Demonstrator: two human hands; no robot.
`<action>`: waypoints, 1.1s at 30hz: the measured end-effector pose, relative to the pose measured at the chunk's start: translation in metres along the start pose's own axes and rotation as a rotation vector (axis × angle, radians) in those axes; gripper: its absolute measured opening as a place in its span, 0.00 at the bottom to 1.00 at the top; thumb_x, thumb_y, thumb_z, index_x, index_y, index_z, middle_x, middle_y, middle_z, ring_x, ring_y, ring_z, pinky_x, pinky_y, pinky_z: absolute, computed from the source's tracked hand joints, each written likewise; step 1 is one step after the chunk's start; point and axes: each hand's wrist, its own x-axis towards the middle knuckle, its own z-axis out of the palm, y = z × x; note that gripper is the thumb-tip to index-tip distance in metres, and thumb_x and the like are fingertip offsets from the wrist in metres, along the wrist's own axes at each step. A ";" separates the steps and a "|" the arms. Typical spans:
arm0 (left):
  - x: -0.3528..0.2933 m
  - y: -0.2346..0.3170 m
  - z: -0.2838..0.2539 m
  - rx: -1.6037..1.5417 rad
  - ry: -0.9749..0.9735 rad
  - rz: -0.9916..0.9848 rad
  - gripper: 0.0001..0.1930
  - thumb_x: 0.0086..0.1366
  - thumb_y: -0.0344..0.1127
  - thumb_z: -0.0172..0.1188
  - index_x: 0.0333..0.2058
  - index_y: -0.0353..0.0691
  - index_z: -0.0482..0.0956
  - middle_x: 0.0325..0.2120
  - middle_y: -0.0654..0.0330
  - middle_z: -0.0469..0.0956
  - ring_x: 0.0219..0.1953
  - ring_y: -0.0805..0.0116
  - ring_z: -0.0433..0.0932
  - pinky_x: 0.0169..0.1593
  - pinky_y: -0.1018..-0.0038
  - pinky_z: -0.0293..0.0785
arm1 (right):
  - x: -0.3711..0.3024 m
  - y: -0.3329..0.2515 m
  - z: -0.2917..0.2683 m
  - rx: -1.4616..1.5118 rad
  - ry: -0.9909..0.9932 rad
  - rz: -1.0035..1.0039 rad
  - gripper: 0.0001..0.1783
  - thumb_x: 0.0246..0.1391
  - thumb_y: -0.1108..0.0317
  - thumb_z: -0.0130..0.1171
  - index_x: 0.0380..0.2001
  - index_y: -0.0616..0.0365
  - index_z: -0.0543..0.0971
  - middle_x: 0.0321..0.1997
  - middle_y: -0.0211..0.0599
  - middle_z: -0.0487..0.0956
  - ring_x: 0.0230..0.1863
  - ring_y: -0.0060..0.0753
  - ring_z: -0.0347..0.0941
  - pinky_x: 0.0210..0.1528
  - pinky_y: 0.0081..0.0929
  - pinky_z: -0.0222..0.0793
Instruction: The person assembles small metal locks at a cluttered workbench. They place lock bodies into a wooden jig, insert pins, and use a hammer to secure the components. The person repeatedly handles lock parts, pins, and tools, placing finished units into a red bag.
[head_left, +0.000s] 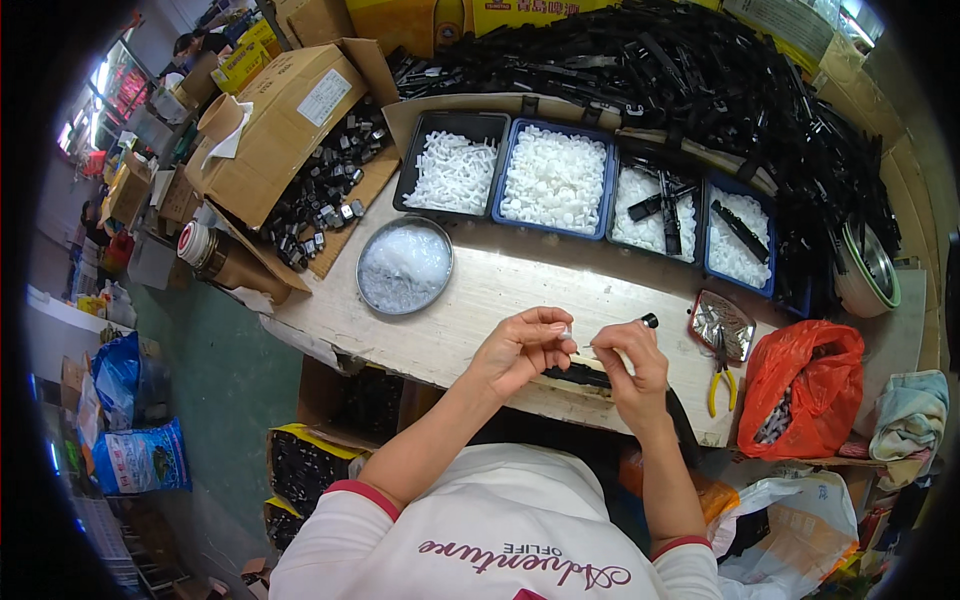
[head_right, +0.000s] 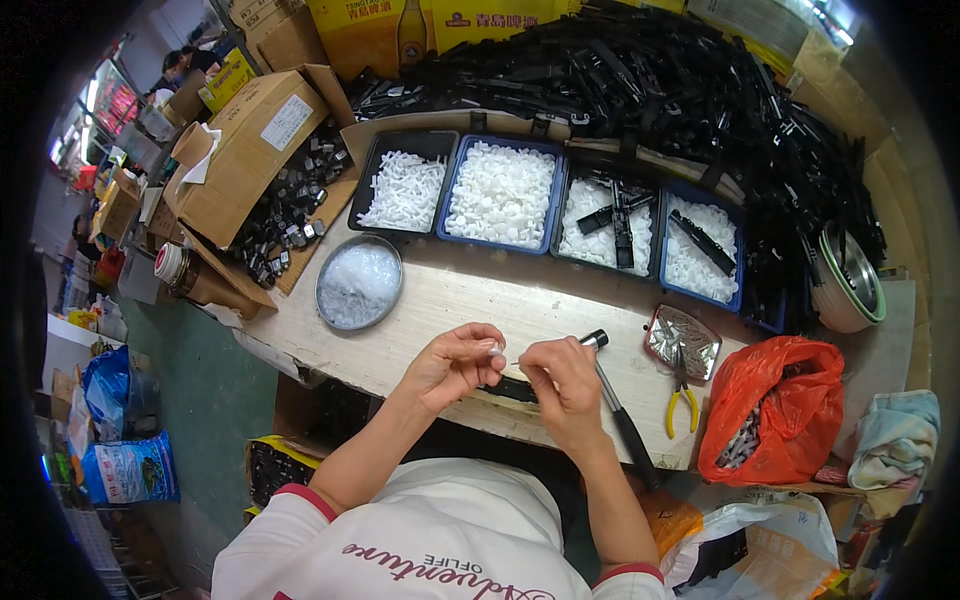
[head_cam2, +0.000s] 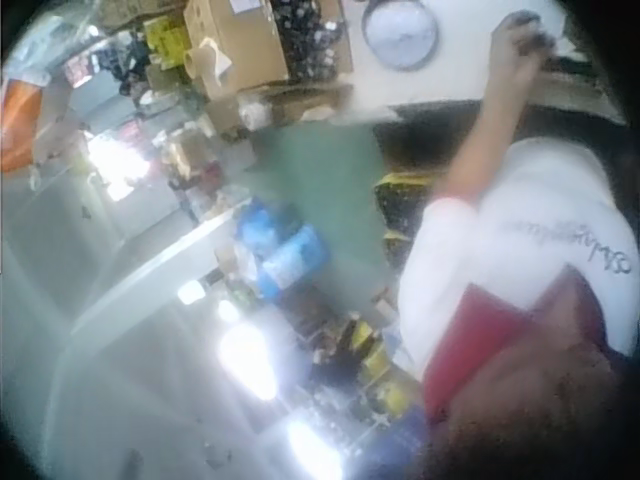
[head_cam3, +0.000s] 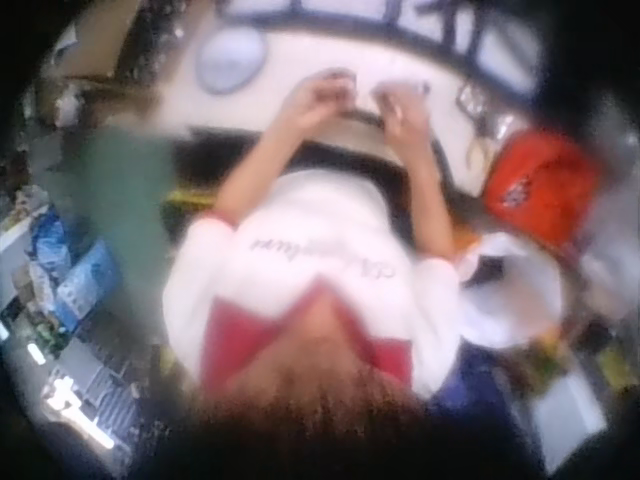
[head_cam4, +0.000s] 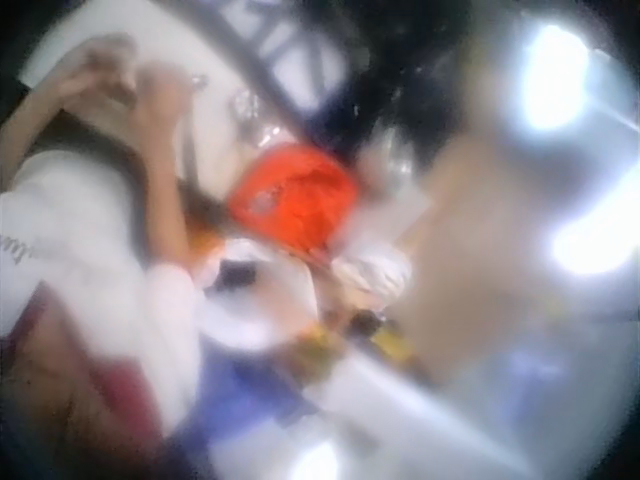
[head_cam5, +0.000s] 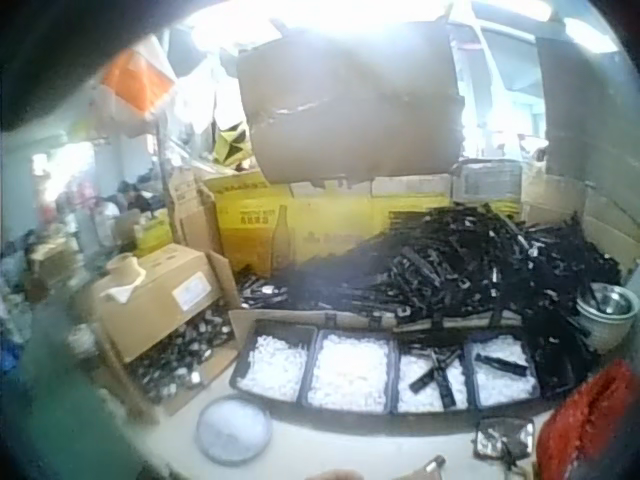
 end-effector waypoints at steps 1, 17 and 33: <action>-0.004 -0.002 0.000 -0.045 -0.015 -0.032 0.08 0.56 0.24 0.54 0.36 0.33 0.72 0.31 0.54 0.72 0.31 0.64 0.75 0.30 0.73 0.73 | -0.001 0.000 0.004 0.007 0.010 -0.036 0.05 0.43 0.77 0.57 0.27 0.58 0.74 0.28 0.33 0.73 0.30 0.34 0.66 0.36 0.27 0.56; -0.023 -0.011 0.008 -0.150 0.119 -0.070 0.08 0.56 0.25 0.53 0.36 0.34 0.72 0.25 0.60 0.72 0.28 0.72 0.73 0.30 0.75 0.72 | -0.003 -0.009 0.018 -0.236 0.067 -0.242 0.11 0.39 0.75 0.60 0.30 0.56 0.72 0.29 0.29 0.72 0.29 0.31 0.66 0.37 0.30 0.53; -0.037 -0.020 0.011 0.361 0.074 0.294 0.13 0.58 0.24 0.55 0.42 0.31 0.72 0.29 0.58 0.74 0.28 0.72 0.77 0.33 0.77 0.78 | 0.001 -0.003 0.029 0.030 -0.006 0.036 0.05 0.43 0.76 0.58 0.27 0.56 0.73 0.27 0.29 0.73 0.30 0.31 0.66 0.36 0.26 0.53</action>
